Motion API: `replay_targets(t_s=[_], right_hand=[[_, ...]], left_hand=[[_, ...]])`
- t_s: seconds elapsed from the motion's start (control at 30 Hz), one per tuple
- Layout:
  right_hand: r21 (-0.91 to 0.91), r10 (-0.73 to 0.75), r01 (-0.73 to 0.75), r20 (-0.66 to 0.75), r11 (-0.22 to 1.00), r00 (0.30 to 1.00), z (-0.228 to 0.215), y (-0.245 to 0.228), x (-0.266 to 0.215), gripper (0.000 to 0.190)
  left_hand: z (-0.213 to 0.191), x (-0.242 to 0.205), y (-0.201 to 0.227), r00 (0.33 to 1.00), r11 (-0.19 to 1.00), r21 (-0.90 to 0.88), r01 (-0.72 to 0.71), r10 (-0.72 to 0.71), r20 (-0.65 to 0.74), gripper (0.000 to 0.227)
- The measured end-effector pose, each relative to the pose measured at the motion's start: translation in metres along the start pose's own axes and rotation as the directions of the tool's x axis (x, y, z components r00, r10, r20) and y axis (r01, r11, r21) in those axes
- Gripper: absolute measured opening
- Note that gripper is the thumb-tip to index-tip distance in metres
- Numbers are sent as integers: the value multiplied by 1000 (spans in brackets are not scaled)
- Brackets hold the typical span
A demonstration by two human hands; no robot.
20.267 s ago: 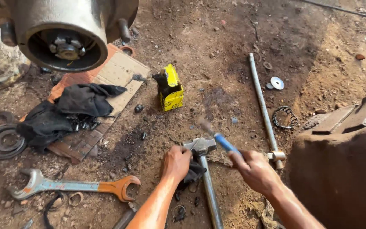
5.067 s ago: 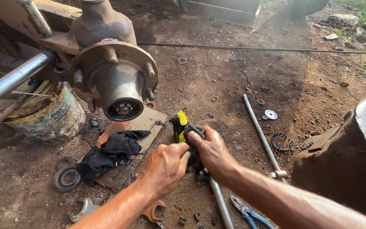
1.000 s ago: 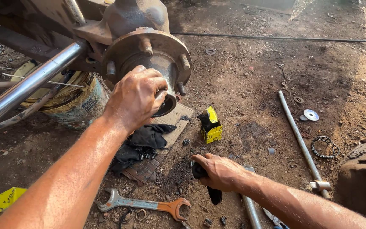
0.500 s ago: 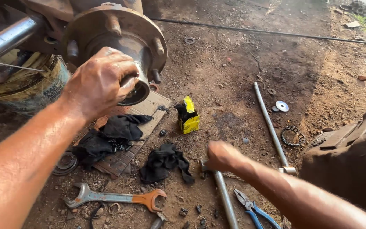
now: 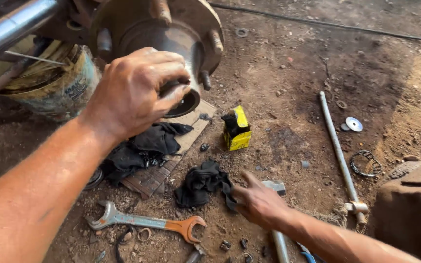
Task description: Disassembling and cleaning the wheel hub assembly of a backhoe loader, using a hammer and punch to remove pins and cleaning away grease with a cloth.
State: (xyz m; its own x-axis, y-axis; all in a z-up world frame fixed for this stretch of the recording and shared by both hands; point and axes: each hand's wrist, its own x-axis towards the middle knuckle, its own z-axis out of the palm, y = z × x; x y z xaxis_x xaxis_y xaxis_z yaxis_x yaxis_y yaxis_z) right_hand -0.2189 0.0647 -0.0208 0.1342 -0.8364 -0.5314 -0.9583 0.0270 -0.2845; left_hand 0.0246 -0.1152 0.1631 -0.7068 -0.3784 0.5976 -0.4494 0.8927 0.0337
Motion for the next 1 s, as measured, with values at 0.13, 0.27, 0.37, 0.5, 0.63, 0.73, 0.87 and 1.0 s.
replay_targets(t_s=[0.13, 0.27, 0.37, 0.5, 0.63, 0.73, 0.87, 1.0], right_hand=[[-55, -332, 328, -142, 943, 932, -8, -19, 70, 39], [-198, -454, 427, -119, 882, 883, 10, -14, 105, 46], [-31, -426, 428, -182, 903, 886, -17, -67, 43, 31], [382, -746, 780, -272, 496, 608, 0, -94, -13, 27], [211, -440, 486, -230, 848, 868, 38, -24, -8, 35], [18, 170, -174, 133, 985, 976, 48, 42, -14, 47], [-304, 287, -198, 286, 932, 914, 96, 95, -17, 44], [115, 310, -314, 56, 942, 949, 178, 176, 16, 74]], left_hand=[[1, -2, -2, 999, 998, 63, -24, 27, -38, 15], [-2, 3, 1, 998, 1000, 7, -15, 16, -69, 14], [-1, -2, 2, 998, 999, -30, -12, 10, -59, 12], [1, 0, -2, 997, 999, -13, -43, 42, -61, 12], [1, -1, 3, 992, 997, 21, -75, 77, -97, 13], [-4, -4, 3, 995, 999, -16, -33, 32, -92, 13], [0, -3, 0, 994, 997, -72, 9, -17, -106, 8], [-3, -3, -4, 988, 995, -96, 1, -16, -155, 9]])
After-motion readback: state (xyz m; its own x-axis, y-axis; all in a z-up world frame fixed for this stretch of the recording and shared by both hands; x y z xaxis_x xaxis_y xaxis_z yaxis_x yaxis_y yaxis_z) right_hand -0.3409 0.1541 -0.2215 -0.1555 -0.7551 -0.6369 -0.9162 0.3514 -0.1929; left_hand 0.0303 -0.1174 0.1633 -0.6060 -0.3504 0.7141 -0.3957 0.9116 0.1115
